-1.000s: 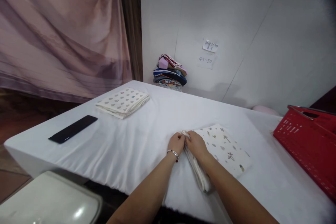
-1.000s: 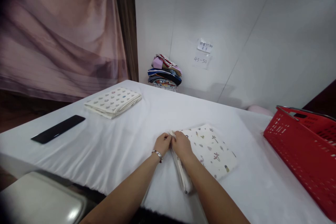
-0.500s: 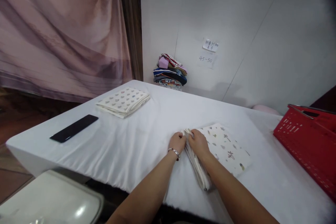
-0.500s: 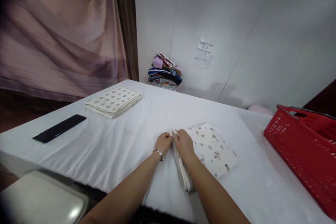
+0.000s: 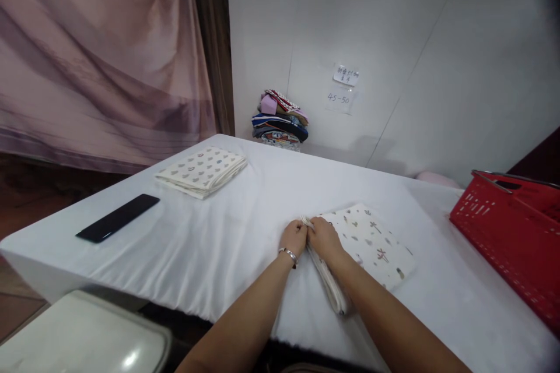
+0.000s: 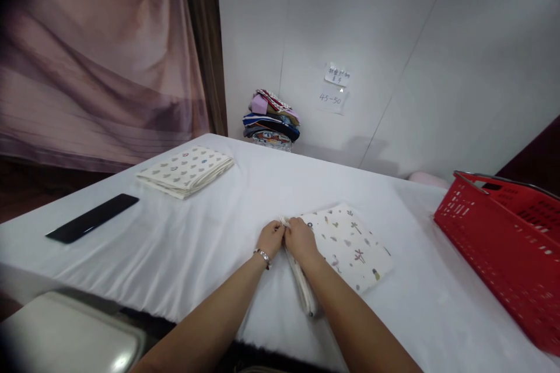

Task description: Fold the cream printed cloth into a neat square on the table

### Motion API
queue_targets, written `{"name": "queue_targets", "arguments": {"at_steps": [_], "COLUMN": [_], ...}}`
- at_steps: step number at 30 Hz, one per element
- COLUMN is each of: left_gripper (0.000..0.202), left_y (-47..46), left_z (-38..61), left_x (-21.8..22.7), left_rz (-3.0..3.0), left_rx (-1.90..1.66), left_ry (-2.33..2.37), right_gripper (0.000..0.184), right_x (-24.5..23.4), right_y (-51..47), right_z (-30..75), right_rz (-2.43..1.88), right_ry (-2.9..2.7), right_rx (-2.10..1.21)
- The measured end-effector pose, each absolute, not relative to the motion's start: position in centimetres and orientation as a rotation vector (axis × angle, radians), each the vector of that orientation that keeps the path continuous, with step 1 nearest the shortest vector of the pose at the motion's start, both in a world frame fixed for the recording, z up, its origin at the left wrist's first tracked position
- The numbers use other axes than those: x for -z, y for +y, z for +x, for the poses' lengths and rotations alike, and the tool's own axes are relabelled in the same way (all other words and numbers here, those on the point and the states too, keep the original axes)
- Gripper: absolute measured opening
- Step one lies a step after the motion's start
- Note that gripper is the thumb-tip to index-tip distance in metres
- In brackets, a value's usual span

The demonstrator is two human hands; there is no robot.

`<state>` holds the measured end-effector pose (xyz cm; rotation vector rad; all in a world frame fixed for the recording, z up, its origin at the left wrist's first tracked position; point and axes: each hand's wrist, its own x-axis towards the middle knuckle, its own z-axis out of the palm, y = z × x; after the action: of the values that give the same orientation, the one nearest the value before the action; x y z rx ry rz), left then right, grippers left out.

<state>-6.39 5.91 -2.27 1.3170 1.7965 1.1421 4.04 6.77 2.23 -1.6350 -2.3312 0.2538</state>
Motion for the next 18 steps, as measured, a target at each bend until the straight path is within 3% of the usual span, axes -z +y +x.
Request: {"name": "queue_targets", "arguments": {"at_steps": [10,18], "left_gripper": [0.021,0.036], "left_y": [6.32,6.58], "left_z": [-6.66,-7.09], "left_x": [2.67,2.76], "left_rz": [1.283,1.299], "left_rx": [-1.227,-1.221], "left_ry": [1.721,1.685], "right_gripper": [0.017,0.020], "right_x": [-1.96,-1.86], "right_y": [6.34,6.84], "right_z": [3.82,4.75], "right_rz": [-1.554,-1.362], "right_ry": [-2.266,-2.150], "right_rx": [-0.220,-0.549]}}
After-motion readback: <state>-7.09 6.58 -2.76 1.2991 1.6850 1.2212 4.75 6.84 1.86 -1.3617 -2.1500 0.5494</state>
